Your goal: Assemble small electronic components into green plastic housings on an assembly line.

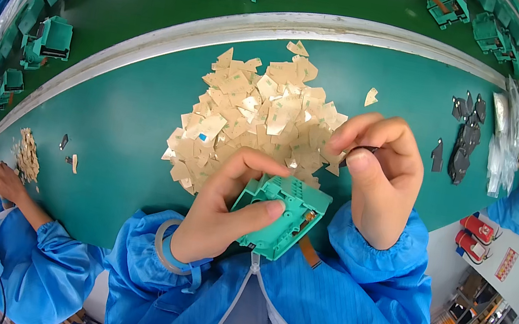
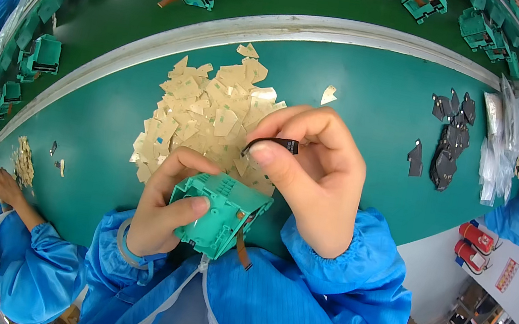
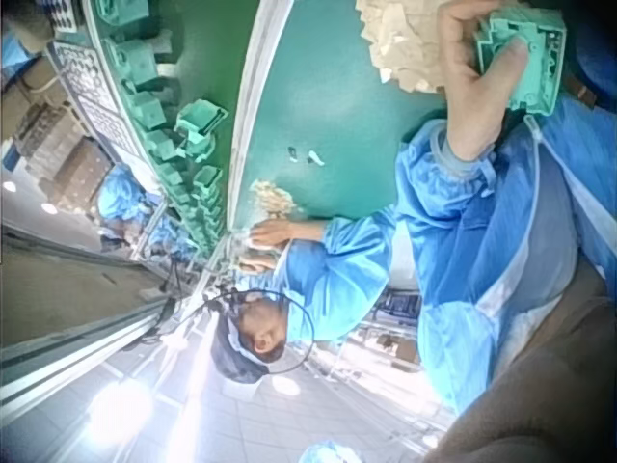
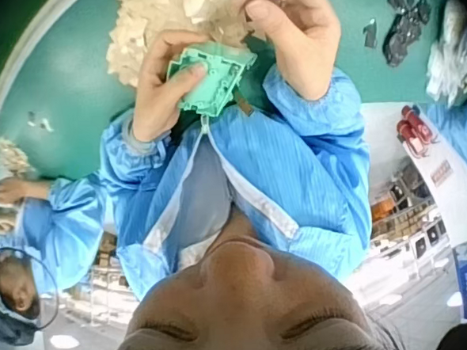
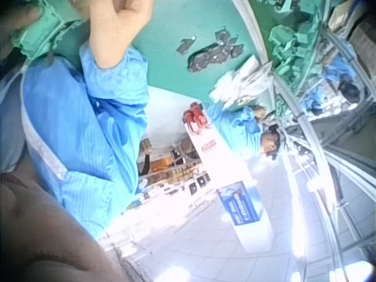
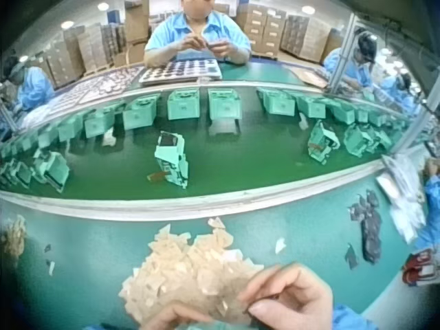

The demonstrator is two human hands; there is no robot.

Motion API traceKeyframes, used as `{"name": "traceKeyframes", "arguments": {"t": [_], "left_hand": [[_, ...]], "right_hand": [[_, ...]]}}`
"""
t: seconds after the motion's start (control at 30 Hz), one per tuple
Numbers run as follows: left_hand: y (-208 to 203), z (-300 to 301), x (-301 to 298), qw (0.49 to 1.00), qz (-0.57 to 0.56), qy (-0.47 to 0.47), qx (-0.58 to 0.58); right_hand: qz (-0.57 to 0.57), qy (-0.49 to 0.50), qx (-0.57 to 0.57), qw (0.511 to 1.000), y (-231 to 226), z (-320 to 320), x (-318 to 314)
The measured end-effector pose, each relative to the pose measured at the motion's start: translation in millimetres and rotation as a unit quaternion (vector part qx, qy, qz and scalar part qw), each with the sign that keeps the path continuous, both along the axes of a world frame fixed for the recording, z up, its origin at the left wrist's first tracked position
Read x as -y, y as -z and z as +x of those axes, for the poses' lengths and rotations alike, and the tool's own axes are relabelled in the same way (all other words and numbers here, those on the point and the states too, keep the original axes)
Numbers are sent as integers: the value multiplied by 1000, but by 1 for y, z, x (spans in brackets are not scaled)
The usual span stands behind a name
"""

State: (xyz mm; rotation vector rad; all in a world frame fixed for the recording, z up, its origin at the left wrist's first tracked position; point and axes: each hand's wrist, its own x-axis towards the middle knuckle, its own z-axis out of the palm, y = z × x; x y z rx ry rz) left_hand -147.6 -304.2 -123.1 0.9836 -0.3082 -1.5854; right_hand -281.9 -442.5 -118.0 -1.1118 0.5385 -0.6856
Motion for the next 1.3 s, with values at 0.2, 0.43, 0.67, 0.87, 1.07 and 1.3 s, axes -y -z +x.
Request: {"name": "traceKeyframes", "arguments": {"t": [0.2, 0.43, 0.67, 0.87, 1.07, 1.3], "left_hand": [[5, -6, 5, 996, -21, -42, 72], [4, -9, 3, 997, 14, -38, 58], [7, -7, 5, 994, -1, -14, 111], [7, -8, 7, 992, 11, -3, 124], [7, -9, 7, 992, 24, -2, 121], [10, -9, 6, 990, 26, -6, 139]], "right_hand": [[40, -43, -32, 998, -2, 2, 0], [-12, -133, -83, 987, -5, 1, -4], [-79, -175, -150, 970, -6, -1, 1], [-125, -165, -176, 962, -4, 1, -1], [-185, -158, -189, 951, -5, 0, -1], [-186, -156, -190, 951, -5, 0, -2]]}}
